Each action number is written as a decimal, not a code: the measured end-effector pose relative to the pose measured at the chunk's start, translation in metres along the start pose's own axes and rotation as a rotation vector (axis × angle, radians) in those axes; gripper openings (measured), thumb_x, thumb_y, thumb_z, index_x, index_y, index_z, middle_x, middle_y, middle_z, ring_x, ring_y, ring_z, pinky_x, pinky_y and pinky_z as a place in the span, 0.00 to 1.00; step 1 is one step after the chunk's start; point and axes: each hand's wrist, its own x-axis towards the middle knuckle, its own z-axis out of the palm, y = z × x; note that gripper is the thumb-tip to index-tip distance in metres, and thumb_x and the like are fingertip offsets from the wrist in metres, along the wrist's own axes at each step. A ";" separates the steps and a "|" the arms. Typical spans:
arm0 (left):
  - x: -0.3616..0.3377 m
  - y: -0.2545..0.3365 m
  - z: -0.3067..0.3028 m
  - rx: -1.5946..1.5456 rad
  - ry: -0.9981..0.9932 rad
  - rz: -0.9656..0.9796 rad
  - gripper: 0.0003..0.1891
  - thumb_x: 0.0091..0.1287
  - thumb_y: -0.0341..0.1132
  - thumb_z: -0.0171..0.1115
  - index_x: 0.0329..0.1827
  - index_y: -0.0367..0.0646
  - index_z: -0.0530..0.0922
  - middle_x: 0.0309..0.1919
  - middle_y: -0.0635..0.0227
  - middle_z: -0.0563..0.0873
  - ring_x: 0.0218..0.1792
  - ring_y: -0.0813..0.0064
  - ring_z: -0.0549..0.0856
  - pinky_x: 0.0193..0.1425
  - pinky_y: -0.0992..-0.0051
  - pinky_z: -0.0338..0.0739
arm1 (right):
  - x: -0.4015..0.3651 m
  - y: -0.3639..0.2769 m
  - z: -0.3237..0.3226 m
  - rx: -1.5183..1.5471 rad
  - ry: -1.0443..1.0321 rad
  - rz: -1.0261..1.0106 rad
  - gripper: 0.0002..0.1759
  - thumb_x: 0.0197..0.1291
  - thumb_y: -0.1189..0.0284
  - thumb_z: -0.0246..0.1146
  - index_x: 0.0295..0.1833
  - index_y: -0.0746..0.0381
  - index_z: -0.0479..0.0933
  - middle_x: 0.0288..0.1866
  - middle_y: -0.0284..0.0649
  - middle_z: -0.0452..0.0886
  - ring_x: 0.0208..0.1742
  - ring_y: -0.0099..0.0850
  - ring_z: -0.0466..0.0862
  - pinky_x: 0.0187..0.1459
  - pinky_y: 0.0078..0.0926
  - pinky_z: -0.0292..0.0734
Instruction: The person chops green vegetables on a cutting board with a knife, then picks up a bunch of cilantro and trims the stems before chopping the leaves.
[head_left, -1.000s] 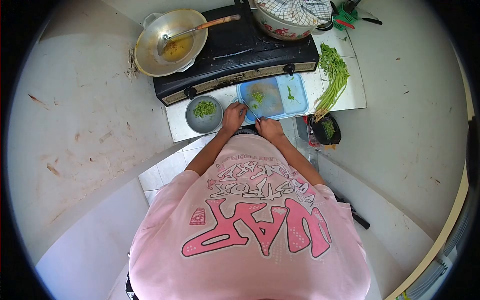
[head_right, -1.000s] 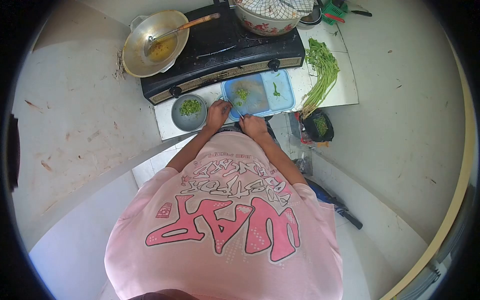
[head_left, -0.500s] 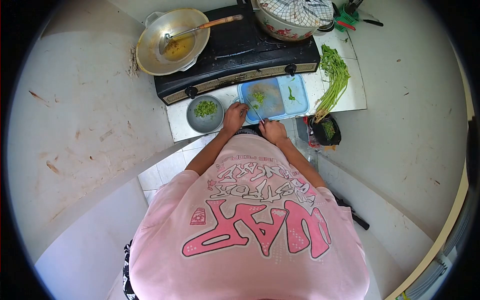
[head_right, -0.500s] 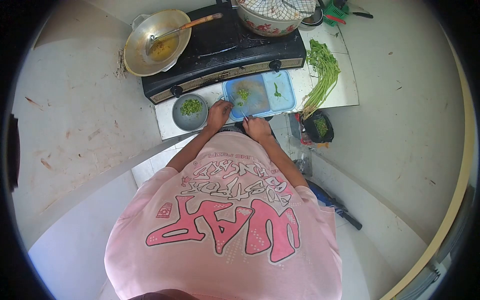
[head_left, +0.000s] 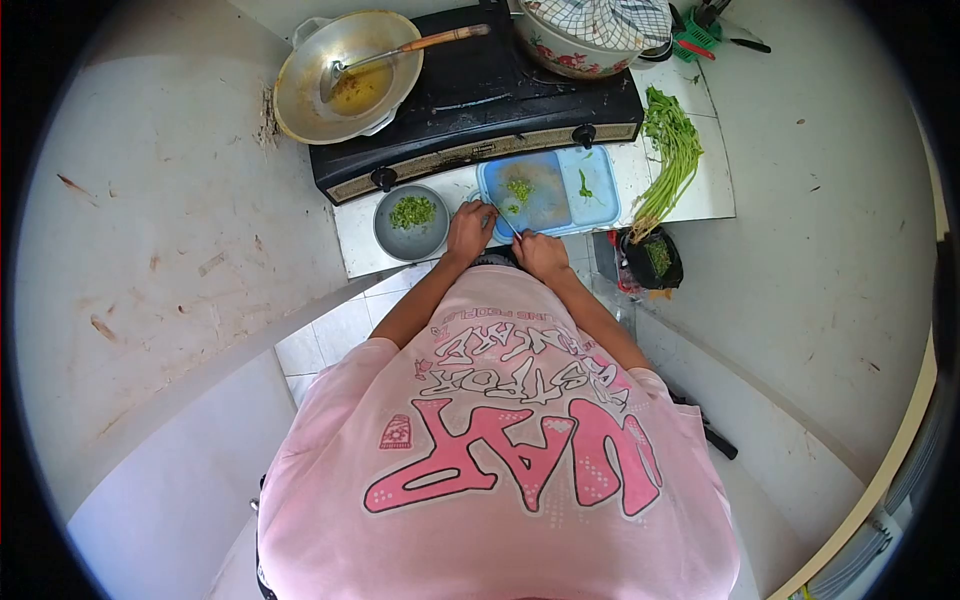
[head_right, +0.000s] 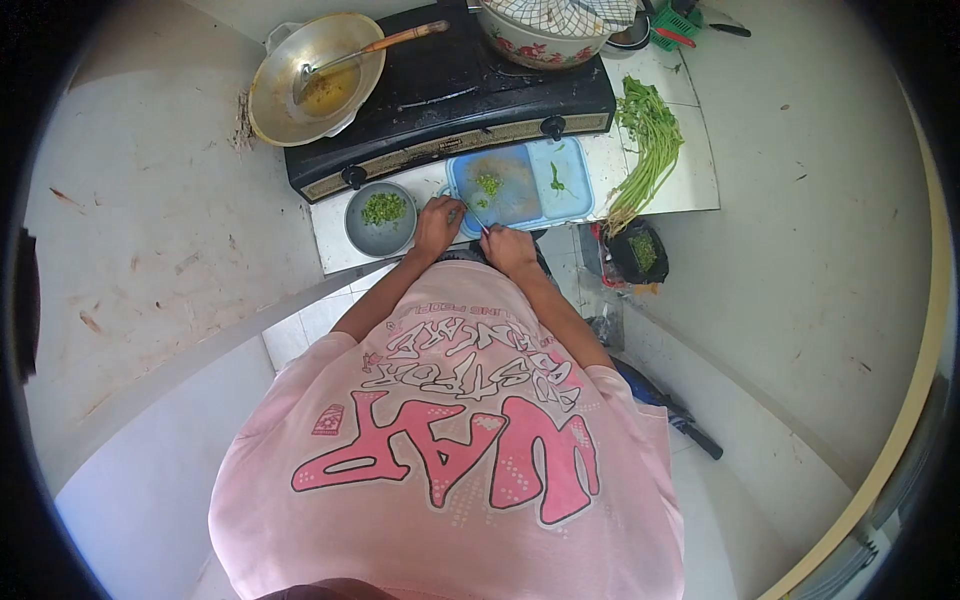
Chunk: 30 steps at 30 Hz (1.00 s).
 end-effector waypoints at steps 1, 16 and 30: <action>0.000 0.000 -0.001 0.003 -0.011 -0.005 0.05 0.64 0.27 0.67 0.41 0.41 0.87 0.40 0.59 0.88 0.45 0.53 0.85 0.53 0.58 0.80 | 0.000 0.001 0.001 0.001 -0.002 0.000 0.25 0.75 0.54 0.55 0.42 0.67 0.83 0.31 0.57 0.87 0.33 0.55 0.90 0.39 0.53 0.85; 0.003 0.001 0.004 0.055 -0.004 0.012 0.04 0.64 0.29 0.67 0.39 0.44 0.87 0.40 0.64 0.87 0.48 0.56 0.81 0.57 0.61 0.78 | -0.018 0.008 -0.001 0.033 -0.024 0.048 0.26 0.75 0.53 0.54 0.41 0.67 0.83 0.32 0.59 0.87 0.34 0.57 0.89 0.41 0.54 0.85; -0.002 -0.007 0.006 -0.043 0.037 0.002 0.12 0.63 0.21 0.63 0.43 0.44 0.90 0.42 0.58 0.86 0.47 0.53 0.83 0.56 0.58 0.80 | -0.003 0.004 0.002 0.035 -0.023 0.041 0.25 0.75 0.54 0.54 0.42 0.65 0.84 0.32 0.58 0.87 0.36 0.57 0.89 0.42 0.54 0.85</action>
